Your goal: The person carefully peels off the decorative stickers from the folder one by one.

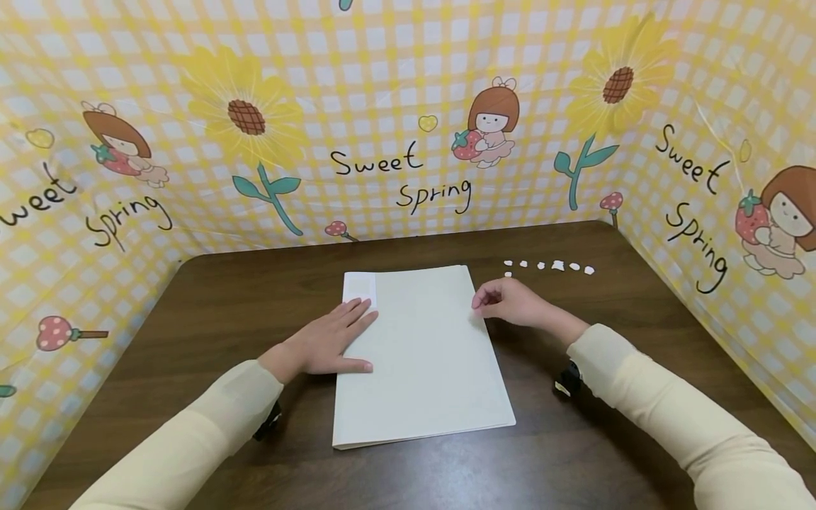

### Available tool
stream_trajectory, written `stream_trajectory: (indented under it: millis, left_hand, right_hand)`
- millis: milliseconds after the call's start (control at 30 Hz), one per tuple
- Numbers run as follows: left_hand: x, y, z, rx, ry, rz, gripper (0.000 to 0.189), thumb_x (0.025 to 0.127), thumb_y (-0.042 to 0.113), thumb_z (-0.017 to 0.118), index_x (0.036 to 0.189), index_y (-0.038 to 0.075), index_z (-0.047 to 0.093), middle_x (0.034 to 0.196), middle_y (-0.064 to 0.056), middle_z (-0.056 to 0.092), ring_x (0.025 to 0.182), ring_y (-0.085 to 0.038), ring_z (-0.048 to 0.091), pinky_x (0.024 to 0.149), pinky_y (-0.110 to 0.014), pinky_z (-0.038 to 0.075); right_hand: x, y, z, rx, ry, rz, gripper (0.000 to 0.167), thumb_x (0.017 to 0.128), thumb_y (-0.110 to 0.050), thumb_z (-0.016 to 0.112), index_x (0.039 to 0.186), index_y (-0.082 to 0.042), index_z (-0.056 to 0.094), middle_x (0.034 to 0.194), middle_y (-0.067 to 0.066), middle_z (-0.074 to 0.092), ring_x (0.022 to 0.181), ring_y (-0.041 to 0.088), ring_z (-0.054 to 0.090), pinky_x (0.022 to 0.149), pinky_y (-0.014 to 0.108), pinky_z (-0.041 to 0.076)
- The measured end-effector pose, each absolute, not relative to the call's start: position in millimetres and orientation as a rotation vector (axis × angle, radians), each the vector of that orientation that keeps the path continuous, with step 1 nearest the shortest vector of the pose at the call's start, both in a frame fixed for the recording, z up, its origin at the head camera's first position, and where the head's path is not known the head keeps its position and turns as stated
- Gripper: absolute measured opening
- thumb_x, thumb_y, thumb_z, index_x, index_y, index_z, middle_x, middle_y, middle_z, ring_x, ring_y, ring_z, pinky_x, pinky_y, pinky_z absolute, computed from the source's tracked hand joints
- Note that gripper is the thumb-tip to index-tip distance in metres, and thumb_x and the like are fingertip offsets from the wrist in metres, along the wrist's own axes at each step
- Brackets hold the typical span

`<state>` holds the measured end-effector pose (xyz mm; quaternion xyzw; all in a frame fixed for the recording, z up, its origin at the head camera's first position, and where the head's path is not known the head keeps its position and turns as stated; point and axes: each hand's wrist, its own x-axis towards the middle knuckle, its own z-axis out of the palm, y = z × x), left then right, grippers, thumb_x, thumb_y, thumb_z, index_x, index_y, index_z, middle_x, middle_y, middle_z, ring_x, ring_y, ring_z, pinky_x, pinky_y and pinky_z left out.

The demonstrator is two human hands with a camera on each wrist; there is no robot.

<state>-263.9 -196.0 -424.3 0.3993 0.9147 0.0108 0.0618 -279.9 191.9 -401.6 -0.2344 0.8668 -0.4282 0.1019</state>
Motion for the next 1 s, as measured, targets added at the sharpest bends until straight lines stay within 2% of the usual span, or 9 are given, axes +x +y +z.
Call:
stream_trajectory:
  millis: [233, 500, 733, 1000]
  left_hand:
    - [-263, -197, -424, 1.21, 2.767, 0.032, 0.102, 0.085, 0.081, 0.036, 0.157, 0.011, 0.016, 0.162, -0.013, 0.007, 0.147, -0.029, 0.003, 0.115, -0.045, 0.014]
    - [-264, -196, -423, 1.212, 2.759, 0.029, 0.103, 0.084, 0.081, 0.036, 0.157, 0.011, 0.016, 0.161, -0.013, 0.008, 0.147, -0.029, 0.003, 0.115, -0.045, 0.014]
    - [-264, -196, -423, 1.219, 2.761, 0.024, 0.102, 0.085, 0.081, 0.036, 0.157, 0.011, 0.016, 0.161, -0.013, 0.008, 0.147, -0.029, 0.004, 0.115, -0.045, 0.014]
    - [-263, -197, -425, 1.241, 2.776, 0.044, 0.101, 0.085, 0.079, 0.04, 0.156, 0.009, 0.019, 0.161, -0.015, 0.011, 0.147, -0.032, 0.007, 0.114, -0.048, 0.017]
  right_hand:
    - [-293, 212, -404, -0.56, 2.582, -1.344, 0.01, 0.089, -0.005, 0.07, 0.097, -0.001, 0.067, 0.088, 0.008, 0.063, 0.085, 0.022, 0.056, 0.073, 0.03, 0.048]
    - [-303, 233, -406, -0.397, 2.662, -1.381, 0.018, 0.092, -0.008, 0.068, 0.103, 0.006, 0.067, 0.091, 0.009, 0.063, 0.083, 0.021, 0.054, 0.073, 0.031, 0.045]
    - [-312, 249, -400, -0.277, 2.618, -1.435, 0.022, 0.094, -0.006, 0.064, 0.108, 0.011, 0.063, 0.093, 0.011, 0.062, 0.084, 0.02, 0.054, 0.08, 0.042, 0.046]
    - [-330, 263, -410, -0.231, 2.646, -1.448, 0.02, 0.091, -0.005, 0.067, 0.104, 0.009, 0.065, 0.087, 0.005, 0.063, 0.077, 0.015, 0.053, 0.071, 0.031, 0.046]
